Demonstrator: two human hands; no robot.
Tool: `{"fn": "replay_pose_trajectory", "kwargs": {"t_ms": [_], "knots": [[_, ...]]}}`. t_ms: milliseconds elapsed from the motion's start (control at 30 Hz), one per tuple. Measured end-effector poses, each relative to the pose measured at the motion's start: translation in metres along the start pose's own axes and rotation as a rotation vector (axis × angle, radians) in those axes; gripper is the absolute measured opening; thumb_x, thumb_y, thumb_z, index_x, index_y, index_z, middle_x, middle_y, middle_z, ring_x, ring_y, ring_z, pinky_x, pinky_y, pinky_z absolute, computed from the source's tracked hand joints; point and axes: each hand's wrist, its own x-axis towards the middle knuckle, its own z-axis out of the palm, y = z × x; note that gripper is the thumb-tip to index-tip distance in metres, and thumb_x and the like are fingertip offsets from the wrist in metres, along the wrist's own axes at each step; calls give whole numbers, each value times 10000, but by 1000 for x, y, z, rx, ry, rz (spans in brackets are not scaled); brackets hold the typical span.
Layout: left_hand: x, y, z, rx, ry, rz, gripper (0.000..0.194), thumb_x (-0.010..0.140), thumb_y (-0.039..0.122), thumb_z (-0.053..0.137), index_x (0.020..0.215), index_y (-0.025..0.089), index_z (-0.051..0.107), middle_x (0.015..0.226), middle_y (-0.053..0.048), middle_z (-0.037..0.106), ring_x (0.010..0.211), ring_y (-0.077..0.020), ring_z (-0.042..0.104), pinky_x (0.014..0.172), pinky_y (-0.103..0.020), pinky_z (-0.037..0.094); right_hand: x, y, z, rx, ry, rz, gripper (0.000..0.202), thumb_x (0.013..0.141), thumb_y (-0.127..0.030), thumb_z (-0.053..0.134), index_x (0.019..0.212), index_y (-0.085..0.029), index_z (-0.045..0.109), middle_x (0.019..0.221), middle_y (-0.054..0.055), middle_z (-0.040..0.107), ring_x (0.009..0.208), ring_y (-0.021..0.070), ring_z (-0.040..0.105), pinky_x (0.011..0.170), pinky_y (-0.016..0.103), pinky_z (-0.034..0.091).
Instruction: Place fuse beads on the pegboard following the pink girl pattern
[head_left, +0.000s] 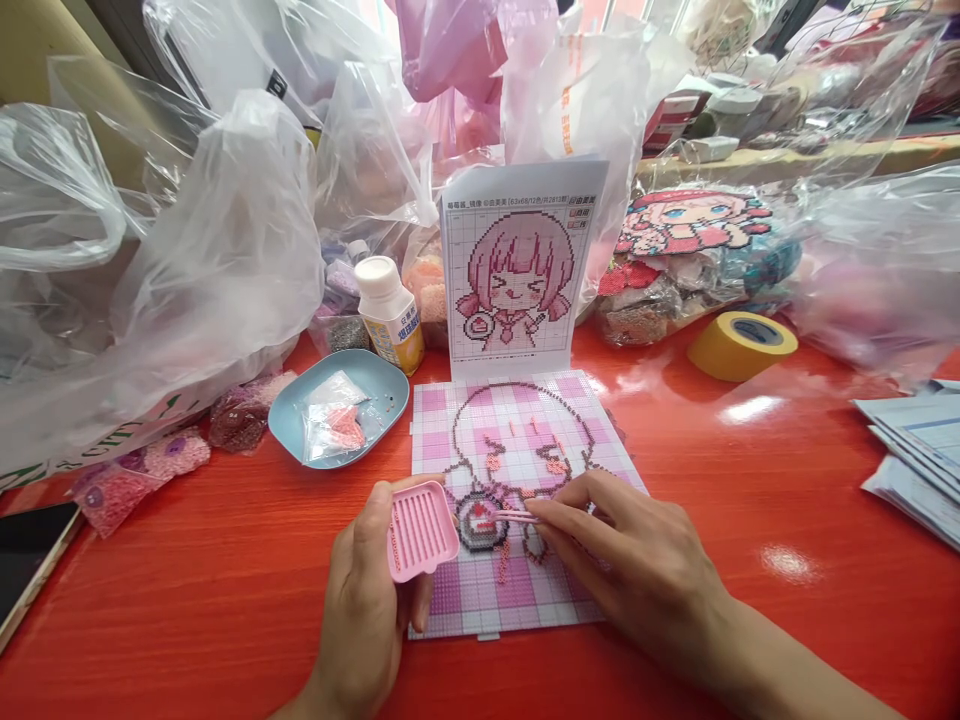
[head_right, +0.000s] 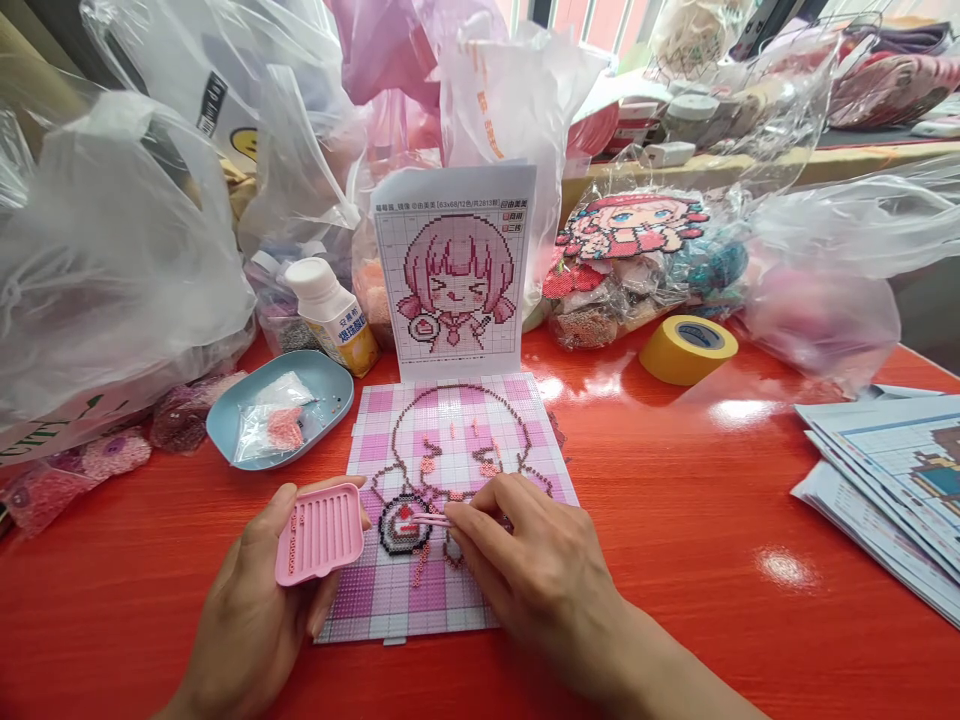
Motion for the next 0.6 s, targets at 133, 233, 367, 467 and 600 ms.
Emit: {"fn": "replay_pose_trajectory", "kwargs": {"t_ms": [133,233,367,467,600], "knots": [[-1,1,1,-10,2,-6,454,824,535,483,896,124,663,365,58,392,345,-92,314,355,-204,284,0,0,1,14,-5,-3,153,888,-95,537,995,-153,630,766,34,554,630,105,502,516,215,395],[0,0,0,-1,-10,-7,456,828,539,471,896,130,660,365,52,407,347,-97,314,359,-208,287,-1,1,1,17,-8,-2,161,887,-97,539,1006,-159,628,770,31,555,631,104,503,514,214,399],[3,-3,-3,15,-33,-4,483,816,558,474,911,123,661,364,45,429,342,-107,322,351,-220,297,-2,1,1,16,3,2,167,884,-97,538,1007,-161,632,768,29,560,626,103,510,513,212,408],[5,-4,-4,10,-37,-7,476,819,554,474,922,127,658,374,44,448,341,-105,323,349,-220,303,-1,0,1,10,13,1,166,886,-99,531,997,-155,642,763,31,567,633,107,526,515,212,415],[5,-4,-5,4,-35,-12,479,819,558,474,914,125,657,354,51,426,338,-110,328,344,-224,314,1,-1,1,5,20,1,173,894,-104,512,976,-156,655,748,30,571,634,110,527,517,211,418]]}}
